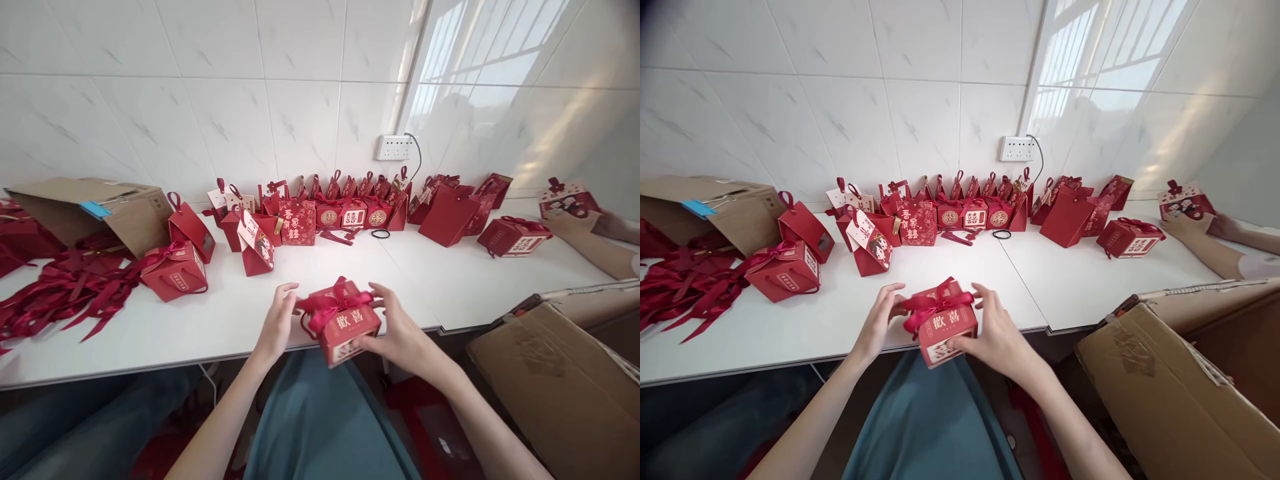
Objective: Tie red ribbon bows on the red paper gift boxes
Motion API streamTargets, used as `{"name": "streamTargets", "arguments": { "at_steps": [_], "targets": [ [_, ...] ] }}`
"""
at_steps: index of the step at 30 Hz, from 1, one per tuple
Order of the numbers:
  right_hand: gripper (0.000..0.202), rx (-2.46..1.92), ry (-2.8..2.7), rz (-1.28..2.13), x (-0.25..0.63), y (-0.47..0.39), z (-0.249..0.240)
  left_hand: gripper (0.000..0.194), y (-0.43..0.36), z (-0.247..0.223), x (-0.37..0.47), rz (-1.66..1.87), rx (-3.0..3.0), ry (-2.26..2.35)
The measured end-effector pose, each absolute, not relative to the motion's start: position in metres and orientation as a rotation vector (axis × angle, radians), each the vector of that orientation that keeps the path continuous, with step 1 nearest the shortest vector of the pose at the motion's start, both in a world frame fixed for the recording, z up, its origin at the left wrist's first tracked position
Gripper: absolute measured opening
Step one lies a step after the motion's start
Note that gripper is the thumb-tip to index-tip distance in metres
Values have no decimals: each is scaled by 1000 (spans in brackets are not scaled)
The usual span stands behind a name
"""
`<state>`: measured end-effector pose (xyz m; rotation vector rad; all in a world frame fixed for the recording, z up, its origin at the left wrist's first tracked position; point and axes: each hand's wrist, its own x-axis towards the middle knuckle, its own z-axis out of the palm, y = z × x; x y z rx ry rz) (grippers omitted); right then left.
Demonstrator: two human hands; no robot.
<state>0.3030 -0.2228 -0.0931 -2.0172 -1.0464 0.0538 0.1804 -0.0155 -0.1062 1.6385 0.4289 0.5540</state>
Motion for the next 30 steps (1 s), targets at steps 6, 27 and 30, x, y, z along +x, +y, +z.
{"name": "streamTargets", "arguments": {
  "at_steps": [6, 27, 30],
  "targets": [
    [59, -1967, -534, -275, 349, -239, -91, 34, -4, -97, 166, 824, 1608, 563],
    [102, -1599, -1179, 558, 329, -189, -98, 36, -69, -73, 160, 268, 2091, 630],
    [105, -1589, -1181, 572, 327, -189, -99, 36, -64, -76, 161, 272, 2020, 526]
  ]
}}
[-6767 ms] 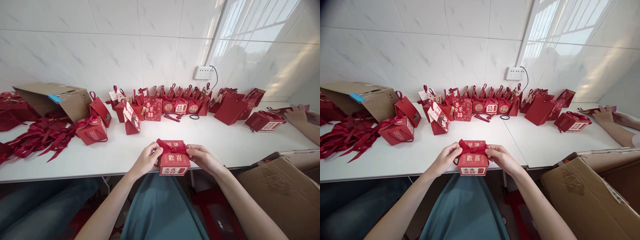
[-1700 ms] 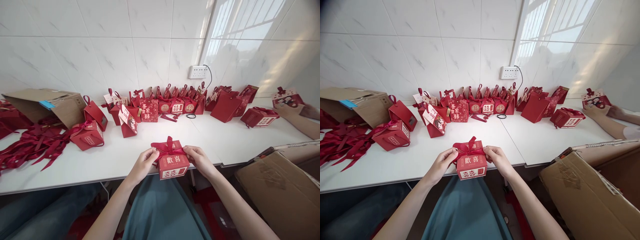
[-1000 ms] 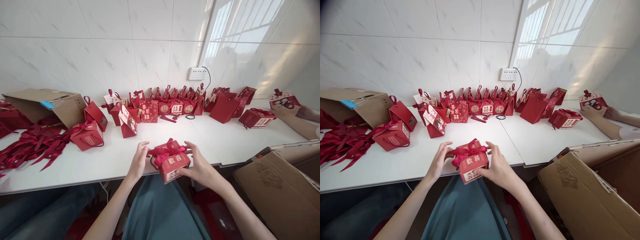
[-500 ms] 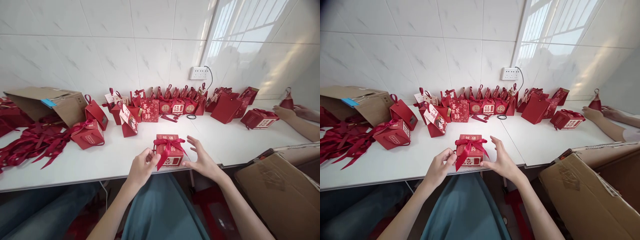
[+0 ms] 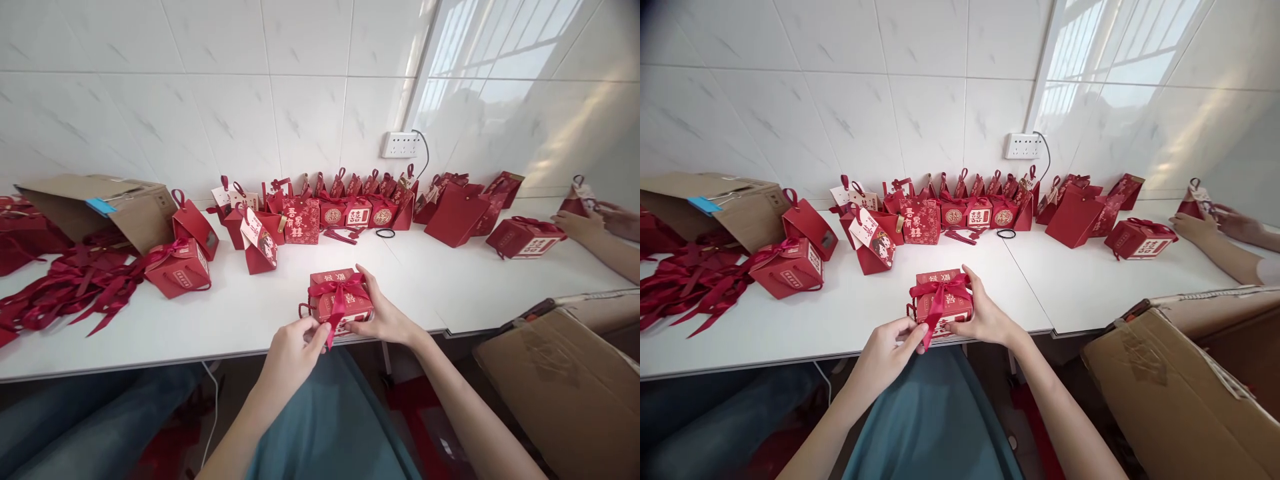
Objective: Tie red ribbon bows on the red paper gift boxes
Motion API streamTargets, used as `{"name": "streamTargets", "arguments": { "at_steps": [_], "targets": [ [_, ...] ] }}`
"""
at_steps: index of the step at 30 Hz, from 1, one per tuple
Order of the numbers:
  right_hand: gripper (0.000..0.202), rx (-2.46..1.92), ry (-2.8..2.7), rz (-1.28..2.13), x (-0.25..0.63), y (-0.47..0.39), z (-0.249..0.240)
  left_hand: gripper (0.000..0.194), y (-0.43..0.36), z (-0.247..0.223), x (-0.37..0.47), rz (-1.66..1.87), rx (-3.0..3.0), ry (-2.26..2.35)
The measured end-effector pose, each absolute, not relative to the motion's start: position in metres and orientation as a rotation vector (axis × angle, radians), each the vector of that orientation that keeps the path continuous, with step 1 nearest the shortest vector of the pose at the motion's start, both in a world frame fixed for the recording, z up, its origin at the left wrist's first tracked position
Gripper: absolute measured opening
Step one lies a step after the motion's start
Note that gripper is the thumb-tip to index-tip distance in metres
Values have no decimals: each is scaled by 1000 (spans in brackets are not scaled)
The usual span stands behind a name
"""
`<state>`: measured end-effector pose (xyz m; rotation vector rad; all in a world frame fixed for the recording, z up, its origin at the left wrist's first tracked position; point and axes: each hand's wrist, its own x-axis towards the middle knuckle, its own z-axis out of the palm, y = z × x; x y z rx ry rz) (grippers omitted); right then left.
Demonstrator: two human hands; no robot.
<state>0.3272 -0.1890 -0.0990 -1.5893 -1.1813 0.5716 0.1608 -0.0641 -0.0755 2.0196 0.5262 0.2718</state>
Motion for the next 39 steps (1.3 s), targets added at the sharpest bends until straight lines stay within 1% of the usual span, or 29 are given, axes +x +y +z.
{"name": "streamTargets", "arguments": {
  "at_steps": [3, 6, 10, 13, 15, 16, 18, 20, 25, 30, 34, 36, 39],
  "targets": [
    [109, -1651, -1193, 485, 331, -190, -103, 35, -50, -81, 159, 208, 1898, 330],
    [106, -1702, -1244, 289, 331, -192, -105, 34, -33, -86, 151, 98, 1819, 217],
    [103, -1714, -1345, 82, 320, -199, -98, 32, -11, -83, 138, -22, 1878, 196],
    [103, -1740, -1394, -77, 309, -205, -87, 26, -2, -74, 135, -54, 1964, 245],
    [104, -1739, -1401, -158, 304, -208, -79, 26, -2, -67, 136, 72, 1977, 326],
    [104, -1736, -1400, -189, 302, -209, -75, 29, -4, -63, 137, 153, 1960, 343],
    [104, -1728, -1406, -240, 299, -212, -68, 38, -12, -56, 140, 293, 1902, 300],
    [103, -1724, -1419, -272, 297, -214, -63, 39, -24, -48, 142, 403, 1853, 245],
    [105, -1719, -1444, -315, 293, -218, -56, 22, -50, -33, 146, 669, 1887, 284],
    [102, -1745, -1430, -357, 291, -221, -56, 6, -75, -28, 144, 1130, 2026, 120],
    [100, -1731, -1404, -386, 289, -223, -57, 17, -98, -29, 142, 1402, 2253, -215],
    [100, -1705, -1390, -382, 289, -224, -57, 16, -107, -30, 143, 1510, 2354, -357],
    [101, -1677, -1365, -376, 287, -225, -57, 13, -116, -31, 145, 1628, 2408, -397]
  ]
}}
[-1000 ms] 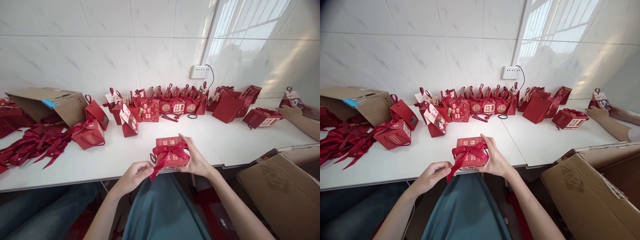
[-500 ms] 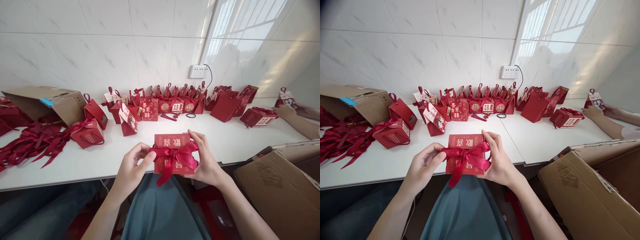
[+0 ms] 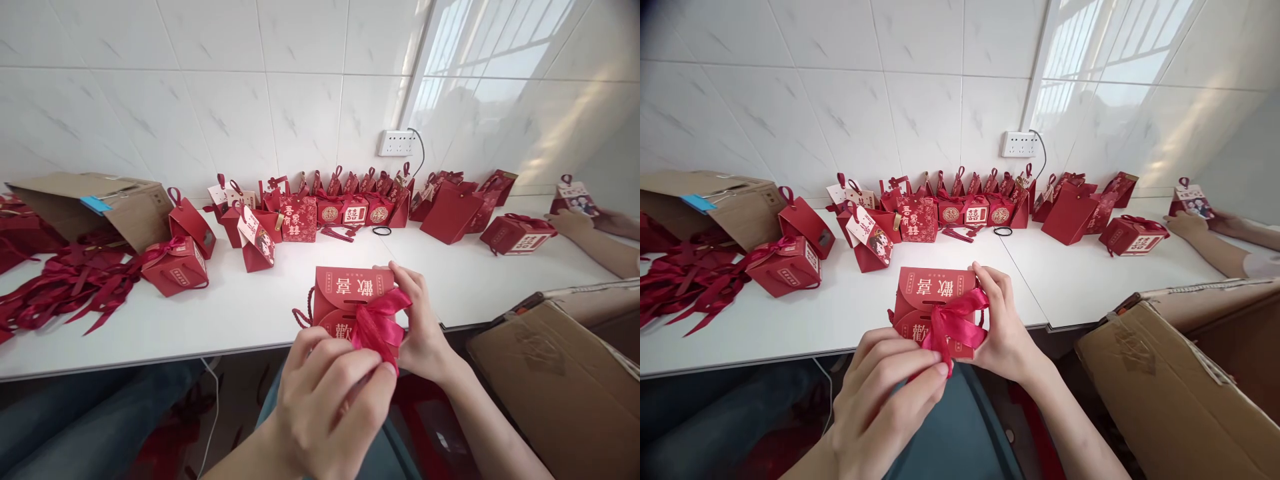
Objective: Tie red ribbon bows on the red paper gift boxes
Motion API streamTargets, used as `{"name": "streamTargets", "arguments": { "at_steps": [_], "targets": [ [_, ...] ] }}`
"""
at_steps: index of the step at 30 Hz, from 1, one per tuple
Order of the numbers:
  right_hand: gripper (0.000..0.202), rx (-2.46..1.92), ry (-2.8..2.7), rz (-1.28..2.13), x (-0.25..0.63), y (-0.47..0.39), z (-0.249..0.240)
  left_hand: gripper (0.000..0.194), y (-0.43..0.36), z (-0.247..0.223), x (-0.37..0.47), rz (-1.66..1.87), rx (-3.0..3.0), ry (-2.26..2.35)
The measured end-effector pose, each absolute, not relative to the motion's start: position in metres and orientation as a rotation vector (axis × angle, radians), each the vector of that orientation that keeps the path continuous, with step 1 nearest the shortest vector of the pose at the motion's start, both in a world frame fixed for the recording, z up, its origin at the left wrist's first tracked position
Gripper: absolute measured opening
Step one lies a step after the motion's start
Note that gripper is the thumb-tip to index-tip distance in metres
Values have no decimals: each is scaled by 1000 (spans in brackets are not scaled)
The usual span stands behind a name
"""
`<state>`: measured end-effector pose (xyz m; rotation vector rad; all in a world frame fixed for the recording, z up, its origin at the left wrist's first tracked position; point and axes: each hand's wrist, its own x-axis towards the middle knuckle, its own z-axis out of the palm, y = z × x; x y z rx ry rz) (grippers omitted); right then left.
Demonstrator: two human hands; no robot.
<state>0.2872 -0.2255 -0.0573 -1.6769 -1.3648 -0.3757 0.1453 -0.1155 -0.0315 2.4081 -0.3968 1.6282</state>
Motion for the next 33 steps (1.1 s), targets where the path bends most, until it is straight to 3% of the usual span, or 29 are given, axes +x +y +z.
{"name": "streamTargets", "arguments": {
  "at_steps": [20, 24, 29, 33],
  "targets": [
    [100, -1712, -1333, -434, 294, -245, -59, 18, -114, -25, 148, 1512, 2380, -388],
    [101, -1785, -1321, -488, 300, -255, -58, 16, -93, -29, 165, 1491, 2335, -146],
    [100, -1951, -1261, -638, 315, -280, -50, 10, -66, -48, 197, 820, 2422, 319],
    [103, -2077, -1125, -774, 328, -304, -38, 23, -67, -73, 229, 436, 2502, 216]
  ]
}}
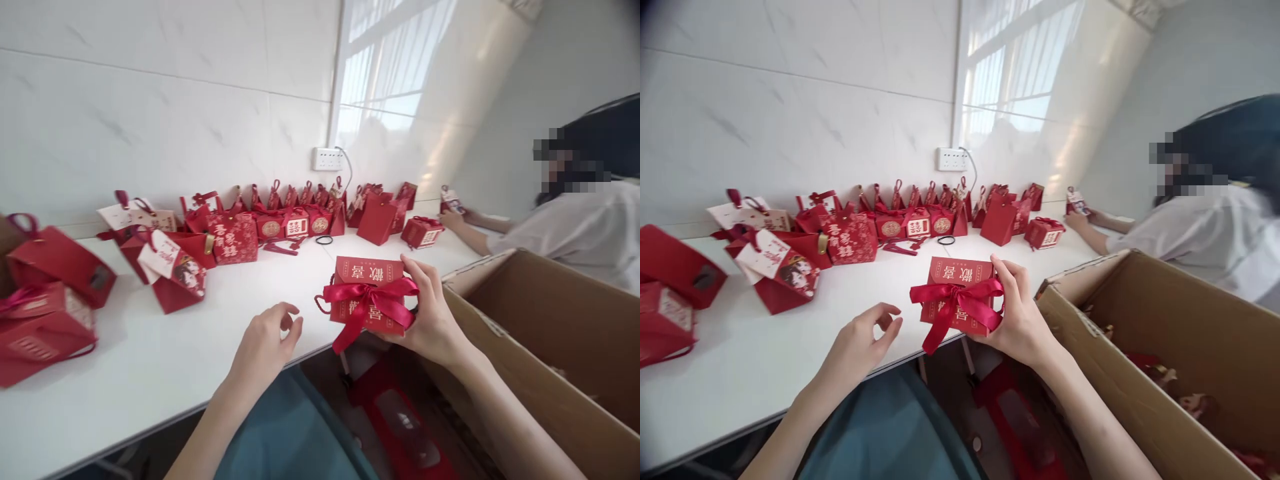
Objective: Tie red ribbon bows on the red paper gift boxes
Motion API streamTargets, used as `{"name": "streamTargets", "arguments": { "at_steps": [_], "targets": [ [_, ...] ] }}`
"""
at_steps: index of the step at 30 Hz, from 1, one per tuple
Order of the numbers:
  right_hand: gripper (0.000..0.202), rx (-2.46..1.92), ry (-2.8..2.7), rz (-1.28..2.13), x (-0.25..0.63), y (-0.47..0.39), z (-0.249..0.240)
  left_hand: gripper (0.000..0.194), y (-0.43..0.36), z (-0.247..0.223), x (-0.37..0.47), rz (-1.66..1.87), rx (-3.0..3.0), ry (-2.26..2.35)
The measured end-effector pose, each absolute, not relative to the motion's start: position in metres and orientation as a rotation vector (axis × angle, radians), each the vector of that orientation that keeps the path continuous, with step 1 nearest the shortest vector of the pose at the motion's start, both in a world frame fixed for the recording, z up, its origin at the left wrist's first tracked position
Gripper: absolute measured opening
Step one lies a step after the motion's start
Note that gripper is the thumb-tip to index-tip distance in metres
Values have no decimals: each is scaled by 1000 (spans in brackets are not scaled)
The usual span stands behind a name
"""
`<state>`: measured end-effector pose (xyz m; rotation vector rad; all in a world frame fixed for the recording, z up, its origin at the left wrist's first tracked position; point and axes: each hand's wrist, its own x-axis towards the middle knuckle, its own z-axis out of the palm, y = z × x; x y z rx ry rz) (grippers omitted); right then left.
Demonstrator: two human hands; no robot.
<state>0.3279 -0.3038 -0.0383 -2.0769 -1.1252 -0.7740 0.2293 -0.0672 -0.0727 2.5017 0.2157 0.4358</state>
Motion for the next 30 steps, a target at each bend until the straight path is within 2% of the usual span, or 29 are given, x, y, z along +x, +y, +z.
{"name": "streamTargets", "arguments": {
  "at_steps": [2, 4, 7, 9, 11, 17, 20, 22, 26, 28, 30],
  "targets": [
    [103, -2078, -954, -792, 332, -317, -34, 31, -74, -90, 246, 378, 2557, 14],
    [100, -1978, -740, -650, 334, -332, -32, 45, -81, -108, 261, 350, 2625, -192],
    [77, -1721, -483, -273, 332, -358, -31, 65, -86, -133, 277, 244, 2788, -359],
    [65, -1593, -355, -85, 326, -374, -29, 68, -84, -144, 282, 212, 2884, -418],
    [65, -1502, -266, 19, 316, -386, -24, 68, -81, -151, 283, 260, 2934, -457],
    [55, -1343, -85, 57, 288, -397, -6, 73, -74, -160, 285, 426, 2956, -508],
    [50, -1452, 40, -93, 283, -408, -3, 73, -74, -161, 287, 432, 3002, -526],
    [51, -1685, 45, -334, 282, -424, -2, 72, -72, -164, 289, 459, 3033, -547],
    [89, -2395, -196, -1180, 284, -474, 6, 68, -65, -180, 294, 656, 2972, -621],
    [94, -2690, -354, -1458, 284, -500, 11, 67, -59, -192, 298, 716, 2910, -630],
    [92, -2903, -396, -1501, 286, -523, 13, 68, -52, -203, 303, 703, 2860, -606]
  ]
}}
